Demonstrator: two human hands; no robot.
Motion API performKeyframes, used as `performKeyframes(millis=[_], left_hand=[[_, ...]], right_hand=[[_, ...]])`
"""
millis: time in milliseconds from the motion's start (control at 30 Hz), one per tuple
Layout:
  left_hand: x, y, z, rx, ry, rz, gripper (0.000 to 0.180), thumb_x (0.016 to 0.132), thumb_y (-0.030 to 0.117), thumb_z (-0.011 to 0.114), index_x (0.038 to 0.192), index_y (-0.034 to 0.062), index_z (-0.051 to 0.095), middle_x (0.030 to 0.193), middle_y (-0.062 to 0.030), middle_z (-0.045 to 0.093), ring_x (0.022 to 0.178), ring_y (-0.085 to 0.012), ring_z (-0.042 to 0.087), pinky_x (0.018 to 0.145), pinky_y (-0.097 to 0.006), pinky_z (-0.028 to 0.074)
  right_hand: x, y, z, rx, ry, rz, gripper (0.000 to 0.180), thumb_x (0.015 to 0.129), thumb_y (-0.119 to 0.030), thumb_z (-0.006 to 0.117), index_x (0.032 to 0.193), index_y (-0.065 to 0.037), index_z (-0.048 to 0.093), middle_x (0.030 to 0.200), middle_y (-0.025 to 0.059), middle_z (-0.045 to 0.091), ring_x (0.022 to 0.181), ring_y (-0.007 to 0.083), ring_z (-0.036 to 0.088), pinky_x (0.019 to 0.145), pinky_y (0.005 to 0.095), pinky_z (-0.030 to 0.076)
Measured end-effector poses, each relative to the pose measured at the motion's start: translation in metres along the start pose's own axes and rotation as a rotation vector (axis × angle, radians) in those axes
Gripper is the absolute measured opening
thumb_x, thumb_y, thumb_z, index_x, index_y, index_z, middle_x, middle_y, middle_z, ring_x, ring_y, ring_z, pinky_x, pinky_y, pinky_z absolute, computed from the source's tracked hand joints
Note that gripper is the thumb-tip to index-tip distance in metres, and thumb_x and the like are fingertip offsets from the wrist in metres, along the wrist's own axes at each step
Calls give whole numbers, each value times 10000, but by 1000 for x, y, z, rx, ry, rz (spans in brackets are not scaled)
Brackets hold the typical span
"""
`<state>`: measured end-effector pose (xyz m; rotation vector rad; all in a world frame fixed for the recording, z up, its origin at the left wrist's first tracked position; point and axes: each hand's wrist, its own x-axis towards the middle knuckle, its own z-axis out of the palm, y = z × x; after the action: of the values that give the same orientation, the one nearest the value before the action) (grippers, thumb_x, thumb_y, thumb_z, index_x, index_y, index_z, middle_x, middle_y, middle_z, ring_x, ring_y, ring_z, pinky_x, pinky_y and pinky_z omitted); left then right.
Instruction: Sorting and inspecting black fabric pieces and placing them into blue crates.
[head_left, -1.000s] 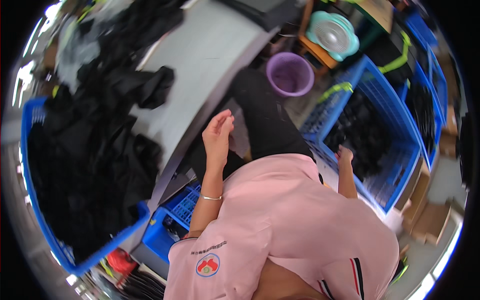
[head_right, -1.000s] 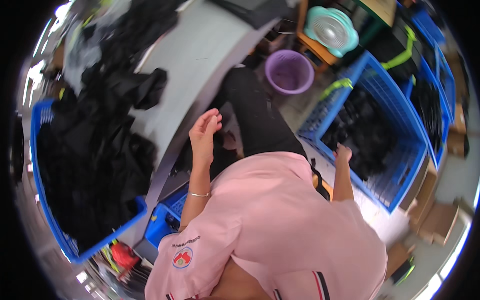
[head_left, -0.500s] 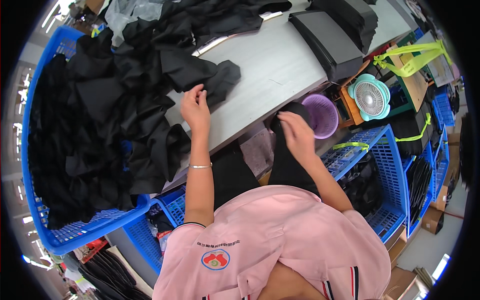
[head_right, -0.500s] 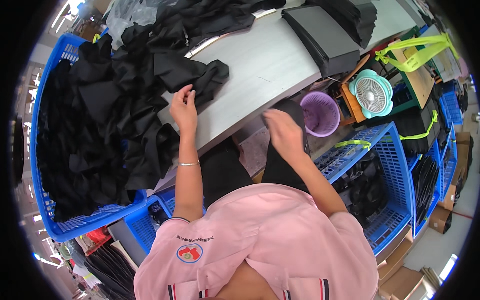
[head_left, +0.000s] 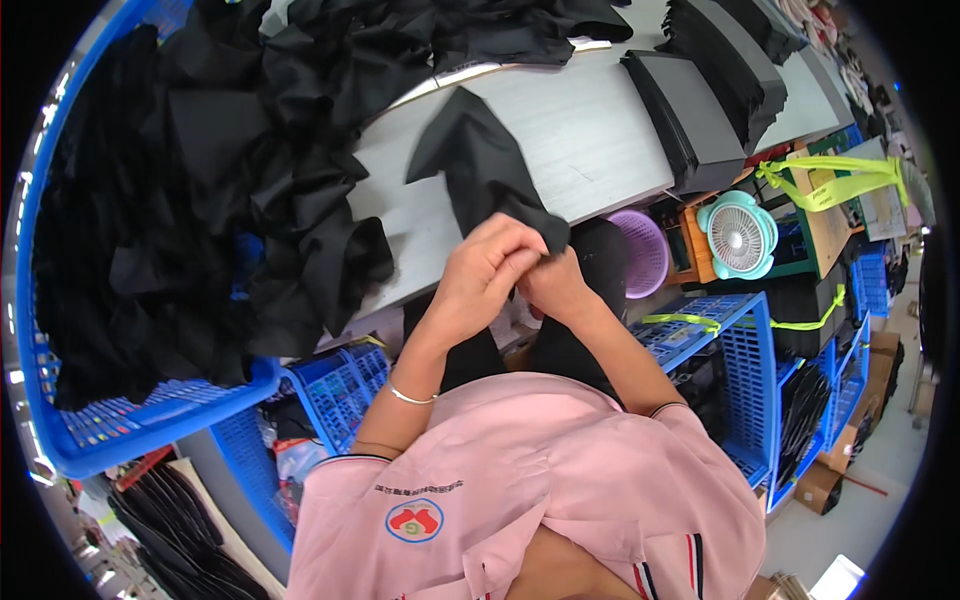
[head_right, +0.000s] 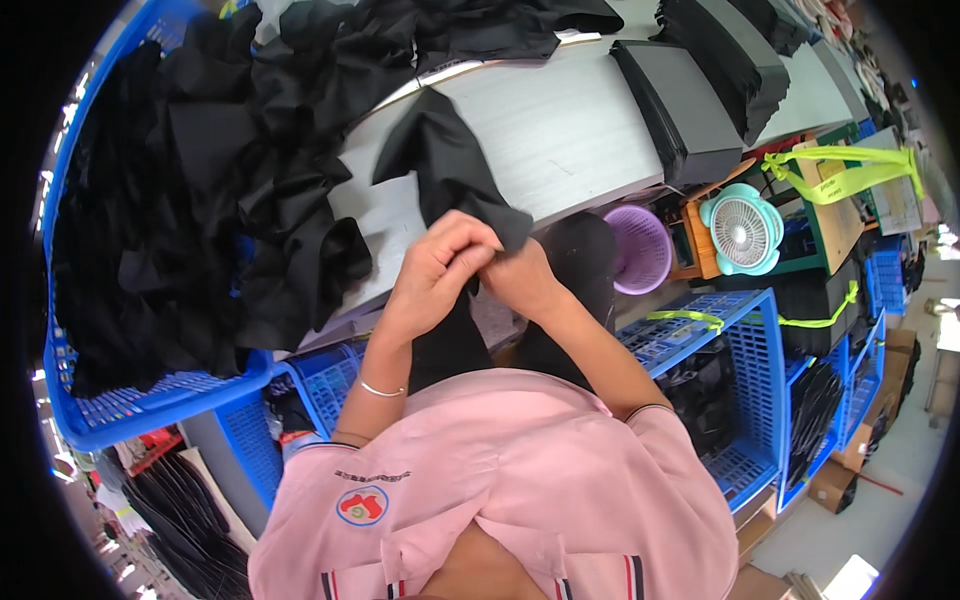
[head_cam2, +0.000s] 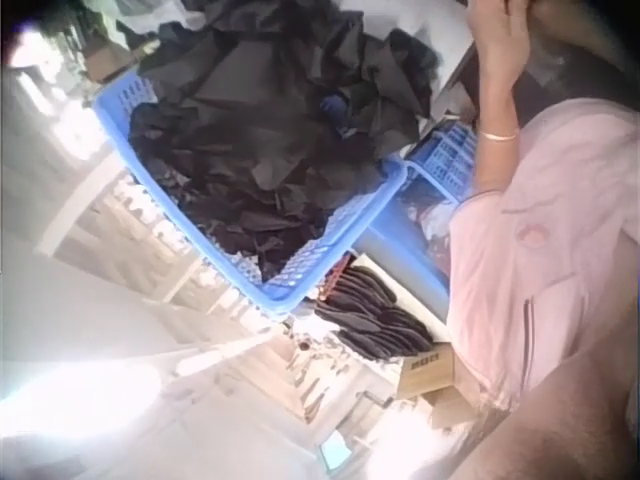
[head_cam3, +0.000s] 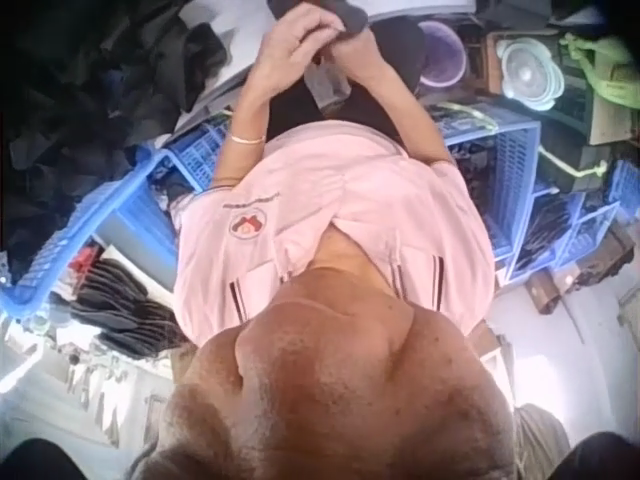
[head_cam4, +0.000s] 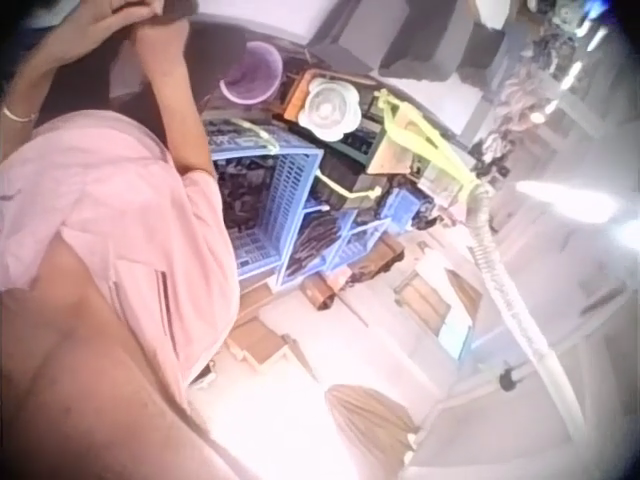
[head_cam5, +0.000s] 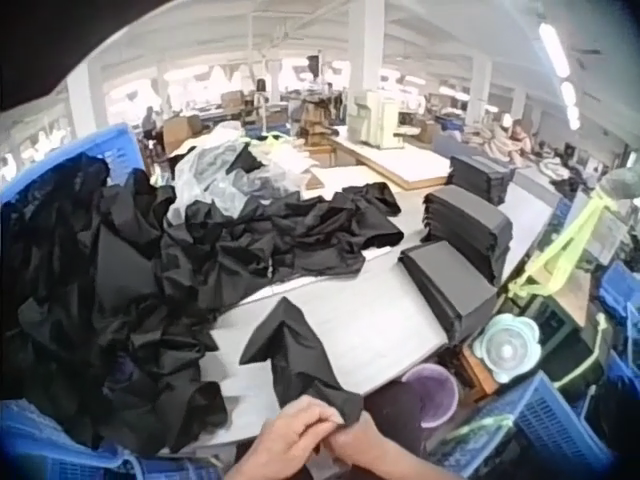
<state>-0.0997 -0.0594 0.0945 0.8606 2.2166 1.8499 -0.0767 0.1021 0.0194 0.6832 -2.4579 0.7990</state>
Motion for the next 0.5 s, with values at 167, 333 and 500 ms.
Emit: performKeyframes(millis=[167,333,500], left_hand=[[-13,9,24,-194,-337,-5,87,946,75,600,969,-2,634,917,-58,592,848,-151,580,771,-273,471],[-41,13,63,-405,-566,-119,112,960,112,598,990,12,638,946,-51,600,864,-141,592,781,-283,480],[-49,23,71,-420,-676,-113,109,944,128,599,978,32,639,949,-73,608,889,-211,600,809,-334,482]], right_hand=[[-29,35,-5,545,-175,-4,193,843,-90,694,1029,-57,652,898,89,694,835,220,679,739,302,537],[-7,26,-17,978,48,432,153,884,-122,659,1027,-68,661,880,67,686,847,221,667,788,331,528],[17,-7,-7,1380,345,922,133,925,-153,623,1025,-80,671,863,44,678,859,223,656,838,361,519]])
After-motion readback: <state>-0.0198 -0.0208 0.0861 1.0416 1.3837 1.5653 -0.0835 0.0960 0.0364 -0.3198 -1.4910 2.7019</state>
